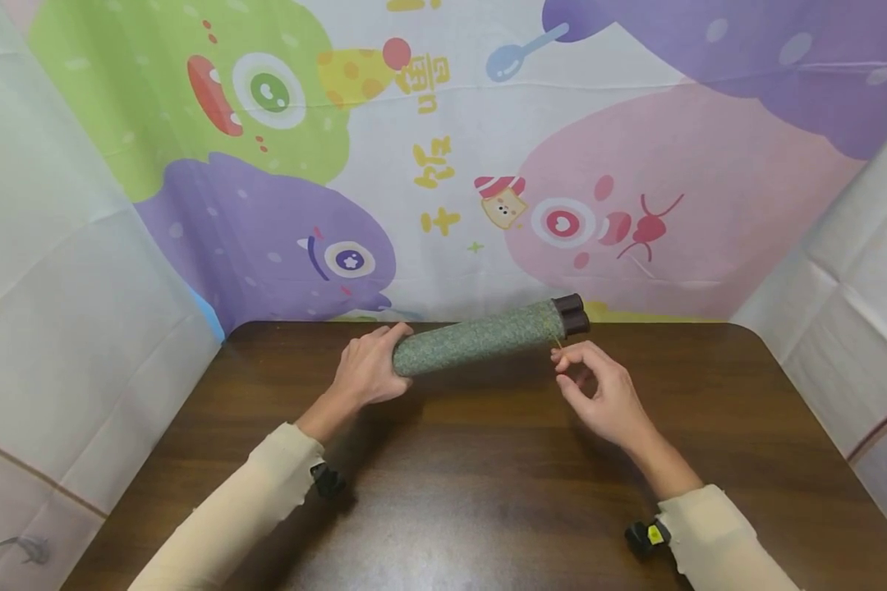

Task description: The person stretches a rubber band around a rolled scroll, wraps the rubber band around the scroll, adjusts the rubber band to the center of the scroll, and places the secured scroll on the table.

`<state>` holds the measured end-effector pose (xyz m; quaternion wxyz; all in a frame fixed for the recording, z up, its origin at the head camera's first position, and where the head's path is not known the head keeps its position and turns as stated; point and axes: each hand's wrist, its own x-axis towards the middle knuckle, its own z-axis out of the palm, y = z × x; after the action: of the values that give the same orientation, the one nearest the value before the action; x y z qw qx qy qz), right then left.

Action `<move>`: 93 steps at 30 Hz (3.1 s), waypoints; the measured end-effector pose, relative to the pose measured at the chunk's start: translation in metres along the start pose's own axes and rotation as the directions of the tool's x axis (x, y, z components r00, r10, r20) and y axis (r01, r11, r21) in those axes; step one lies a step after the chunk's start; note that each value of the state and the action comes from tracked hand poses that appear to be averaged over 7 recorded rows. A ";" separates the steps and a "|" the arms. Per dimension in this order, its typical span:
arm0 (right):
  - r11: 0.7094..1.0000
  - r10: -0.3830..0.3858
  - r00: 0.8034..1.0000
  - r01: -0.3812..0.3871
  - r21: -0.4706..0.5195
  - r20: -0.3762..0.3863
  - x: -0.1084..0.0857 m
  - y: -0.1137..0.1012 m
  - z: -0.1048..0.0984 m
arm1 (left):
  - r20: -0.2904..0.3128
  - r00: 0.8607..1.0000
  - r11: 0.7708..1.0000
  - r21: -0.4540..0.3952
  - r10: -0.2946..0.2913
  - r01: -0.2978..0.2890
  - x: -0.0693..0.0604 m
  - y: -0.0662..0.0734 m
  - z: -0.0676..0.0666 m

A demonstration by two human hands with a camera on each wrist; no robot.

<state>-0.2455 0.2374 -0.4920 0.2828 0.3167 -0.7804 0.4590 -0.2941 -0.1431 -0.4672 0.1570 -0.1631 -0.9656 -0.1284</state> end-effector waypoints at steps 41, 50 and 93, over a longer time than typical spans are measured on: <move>0.951 -0.293 0.955 0.285 -0.118 -0.051 0.002 0.003 0.006 | -0.007 0.997 0.996 0.048 0.081 -0.080 -0.002 0.008 -0.001; 0.972 -0.216 0.976 0.216 -0.092 0.009 0.000 0.004 0.001 | -0.030 0.993 0.992 0.055 0.112 -0.111 -0.003 0.007 0.000; 0.908 -0.295 0.952 0.253 -0.333 -0.083 0.000 0.008 0.000 | -0.018 0.994 0.993 0.059 0.107 -0.105 -0.003 0.007 0.001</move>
<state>-0.2513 0.2400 -0.4961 0.4424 0.3428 -0.7715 0.3026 -0.2892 -0.1373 -0.4675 0.1782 -0.2081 -0.9572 -0.0937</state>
